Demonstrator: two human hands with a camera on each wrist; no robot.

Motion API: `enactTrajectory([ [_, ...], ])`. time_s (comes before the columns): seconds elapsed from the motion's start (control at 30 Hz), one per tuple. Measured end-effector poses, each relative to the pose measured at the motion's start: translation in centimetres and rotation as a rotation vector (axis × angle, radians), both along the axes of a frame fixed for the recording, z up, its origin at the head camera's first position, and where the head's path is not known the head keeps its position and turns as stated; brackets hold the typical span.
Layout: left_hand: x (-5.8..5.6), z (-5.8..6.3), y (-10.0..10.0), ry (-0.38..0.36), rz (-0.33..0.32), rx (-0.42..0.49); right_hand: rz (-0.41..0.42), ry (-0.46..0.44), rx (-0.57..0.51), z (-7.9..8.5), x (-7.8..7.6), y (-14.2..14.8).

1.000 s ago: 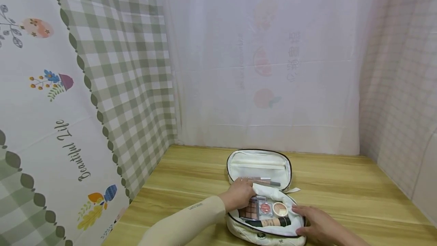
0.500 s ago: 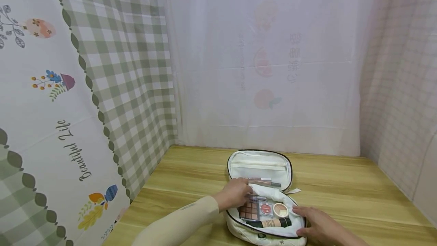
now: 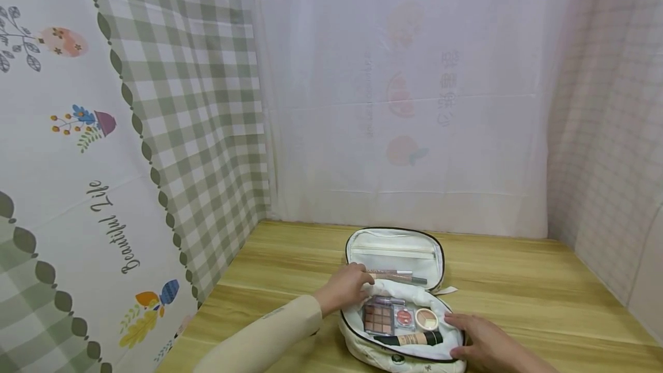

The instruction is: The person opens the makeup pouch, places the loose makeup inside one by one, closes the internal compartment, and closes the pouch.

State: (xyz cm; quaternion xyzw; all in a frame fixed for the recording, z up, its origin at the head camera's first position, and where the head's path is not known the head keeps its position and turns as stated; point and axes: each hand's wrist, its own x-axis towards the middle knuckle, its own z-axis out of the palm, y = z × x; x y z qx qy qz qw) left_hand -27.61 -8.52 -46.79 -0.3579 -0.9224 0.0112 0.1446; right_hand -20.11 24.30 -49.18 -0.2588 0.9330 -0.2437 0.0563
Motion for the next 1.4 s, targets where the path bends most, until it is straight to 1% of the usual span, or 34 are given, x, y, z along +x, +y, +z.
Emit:
enactTrajectory([
  [0.13,-0.1,0.4,-0.7,-0.021,0.011,0.048,0.006,0.005,0.008,-0.1,0.0,0.0],
  [0.3,-0.3,0.8,-1.5,-0.053,0.033,0.096,0.030,0.063,0.025,0.1,0.2,0.1],
  [0.4,-0.6,0.7,-2.1,-0.066,0.056,0.112,0.029,0.128,0.028,0.3,0.4,0.1],
  [0.47,-0.9,0.7,-2.4,-0.072,0.063,0.130,0.045,0.207,0.025,0.4,0.5,0.2],
  [0.53,-1.1,0.7,-2.7,-0.067,0.066,0.145,0.049,0.262,0.024,0.5,0.4,0.2],
  [0.67,-1.3,0.8,-3.1,-0.060,0.086,0.167,0.061,0.331,-0.002,0.8,0.1,0.4],
  [0.7,-1.3,0.9,-3.1,-0.059,0.095,0.169,0.048,0.328,-0.009,1.0,0.0,0.4],
  [0.73,-1.3,1.0,-3.1,-0.060,0.106,0.172,0.041,0.342,-0.018,1.0,0.0,0.4],
  [0.8,-1.3,1.1,-3.3,-0.065,0.120,0.190,0.027,0.390,-0.034,1.1,-0.2,0.4],
  [0.87,-1.4,1.0,-3.4,-0.067,0.127,0.211,-0.013,0.378,-0.034,1.3,-0.3,0.3],
  [0.97,-1.7,0.9,-3.7,-0.082,0.138,0.249,-0.081,0.311,-0.031,1.7,-0.7,0.3],
  [1.03,-1.8,0.8,-3.9,-0.102,0.152,0.280,-0.111,0.260,-0.030,2.1,-1.0,0.3],
  [1.1,-2.0,0.8,-4.0,-0.128,0.175,0.307,-0.123,0.240,-0.038,2.3,-1.4,0.3],
  [1.27,-2.5,0.8,-4.3,-0.203,0.236,0.378,-0.145,0.276,-0.050,2.3,-2.3,0.5],
  [1.4,-2.6,0.8,-4.5,-0.265,0.274,0.467,-0.154,0.309,-0.063,2.2,-3.2,0.4],
])
